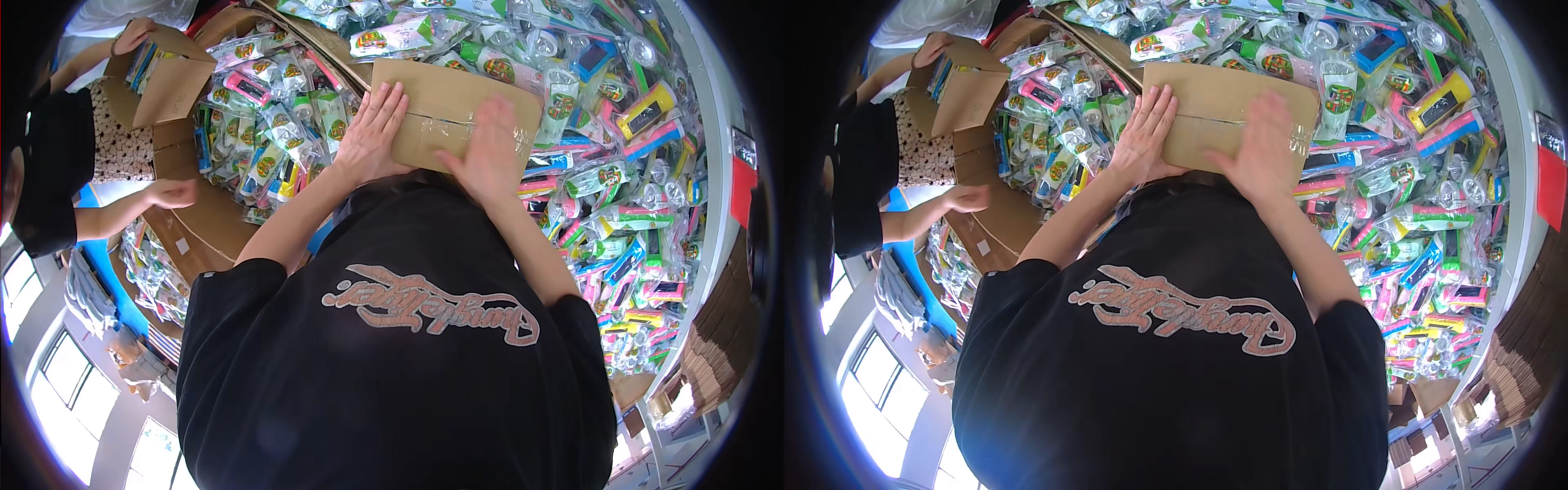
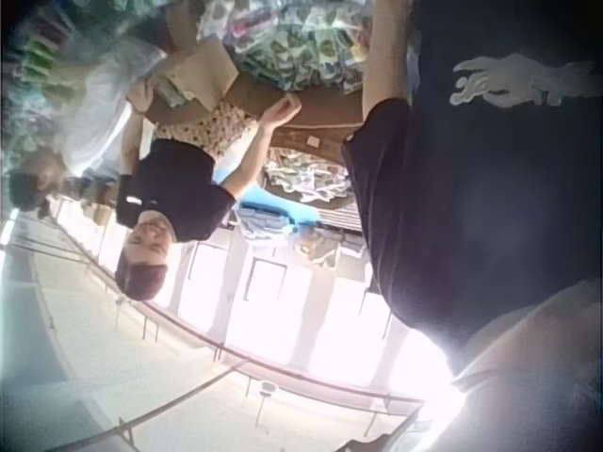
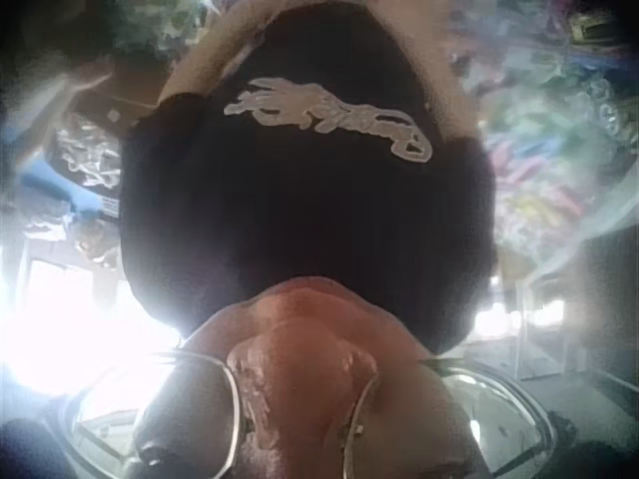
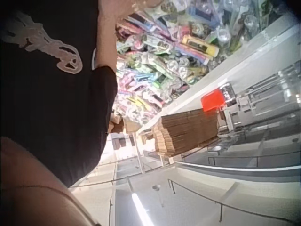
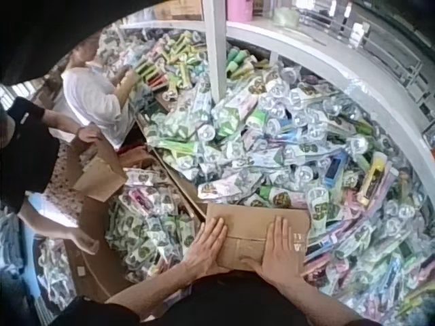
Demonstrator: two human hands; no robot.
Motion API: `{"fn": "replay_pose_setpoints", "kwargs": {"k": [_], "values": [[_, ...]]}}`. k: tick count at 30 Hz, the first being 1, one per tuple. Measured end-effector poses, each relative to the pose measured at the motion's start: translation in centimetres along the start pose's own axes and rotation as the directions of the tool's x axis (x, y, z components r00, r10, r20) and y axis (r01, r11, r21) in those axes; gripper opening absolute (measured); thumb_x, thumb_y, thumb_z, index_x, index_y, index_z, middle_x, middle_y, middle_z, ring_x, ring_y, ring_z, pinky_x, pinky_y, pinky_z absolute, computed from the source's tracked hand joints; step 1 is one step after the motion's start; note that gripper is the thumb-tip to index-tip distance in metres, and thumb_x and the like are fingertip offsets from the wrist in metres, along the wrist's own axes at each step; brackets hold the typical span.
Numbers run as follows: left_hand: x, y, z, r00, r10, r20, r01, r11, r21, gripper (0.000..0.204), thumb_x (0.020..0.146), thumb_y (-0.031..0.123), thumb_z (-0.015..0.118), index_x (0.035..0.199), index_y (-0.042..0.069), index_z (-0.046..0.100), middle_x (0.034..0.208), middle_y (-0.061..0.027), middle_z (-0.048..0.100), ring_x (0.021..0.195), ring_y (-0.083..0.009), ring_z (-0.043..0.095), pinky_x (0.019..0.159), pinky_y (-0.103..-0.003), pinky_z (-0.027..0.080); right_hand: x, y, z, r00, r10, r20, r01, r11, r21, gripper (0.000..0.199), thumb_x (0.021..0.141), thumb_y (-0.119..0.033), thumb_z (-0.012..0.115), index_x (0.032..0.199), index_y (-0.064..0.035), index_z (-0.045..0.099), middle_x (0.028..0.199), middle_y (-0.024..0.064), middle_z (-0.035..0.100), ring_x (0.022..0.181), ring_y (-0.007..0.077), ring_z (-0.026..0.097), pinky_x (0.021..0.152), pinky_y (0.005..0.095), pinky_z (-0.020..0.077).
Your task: The person packs various small packaged items by hand, taking them from a large bin and placing them neatly into a cardboard box, then seals the box with packaging tape using a tape dispenser.
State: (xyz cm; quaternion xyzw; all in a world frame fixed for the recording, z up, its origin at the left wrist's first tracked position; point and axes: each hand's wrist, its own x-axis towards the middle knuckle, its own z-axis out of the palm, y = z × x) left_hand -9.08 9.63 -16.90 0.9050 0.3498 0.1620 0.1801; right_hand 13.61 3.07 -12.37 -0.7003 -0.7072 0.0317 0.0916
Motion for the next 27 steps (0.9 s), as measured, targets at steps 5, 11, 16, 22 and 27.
{"fn": "replay_pose_setpoints", "kwargs": {"k": [5,11,16,22,27], "values": [[-0.1,-1.4,1.4,0.976,0.027,-0.215,-0.070,0.978,-0.196,0.121,0.063,0.056,0.086,0.149,-0.012,0.033,0.160,-0.0299,0.027,0.153,-0.0431,0.019,0.125,-0.055,0.017,5.0,-3.1,1.5,0.953,-0.303,0.017,0.297,0.943,0.149,0.113,0.080,-0.062,0.071,0.152,0.0126,0.025,0.162,0.0301,0.022,0.153,0.0421,0.019,0.126,0.0487,0.0170],[-1.1,-0.4,-0.7,0.996,-0.009,-0.087,0.000,0.995,-0.104,0.117,0.068,0.054,0.085,0.149,-0.011,0.033,0.161,-0.0294,0.026,0.153,-0.0438,0.019,0.125,-0.053,0.018,1.2,7.8,-3.4,0.897,-0.361,0.255,0.362,0.931,0.047,0.102,0.085,-0.047,0.071,0.157,0.0058,0.021,0.162,0.0288,0.024,0.152,0.0448,0.019,0.125,0.0529,0.0167],[-1.1,-0.8,1.5,0.945,-0.264,-0.195,0.128,0.843,-0.522,0.122,0.074,0.061,0.081,0.159,-0.003,0.020,0.164,-0.0257,0.023,0.154,-0.0402,0.019,0.126,-0.047,0.017,-0.2,10.2,-1.6,0.975,-0.220,0.020,0.205,0.935,0.290,0.090,0.097,-0.043,0.057,0.160,0.0032,0.012,0.167,0.0264,0.010,0.154,0.0442,0.010,0.125,0.0520,0.0102],[1.0,-4.2,3.9,0.706,-0.488,0.514,0.453,-0.247,-0.856,0.098,0.089,0.038,0.076,0.160,0.008,0.016,0.156,-0.0164,0.038,0.139,-0.0299,0.043,0.113,-0.043,0.040,-0.9,7.0,-0.2,0.976,0.099,-0.194,0.064,0.720,0.691,0.086,0.105,-0.056,0.037,0.160,0.0030,0.008,0.168,0.0223,0.003,0.156,0.0359,0.007,0.125,0.0461,0.0068],[1.0,-4.9,2.9,0.702,-0.330,0.631,0.504,-0.396,-0.767,0.084,0.091,0.040,0.071,0.155,0.007,0.026,0.146,-0.0136,0.049,0.131,-0.0249,0.054,0.109,-0.041,0.046,-5.1,10.3,4.0,0.944,0.312,-0.106,-0.100,0.577,0.811,0.084,0.106,-0.056,0.034,0.158,0.0051,0.009,0.164,0.0221,0.015,0.154,0.0327,0.015,0.125,0.0431,0.0117]]}}
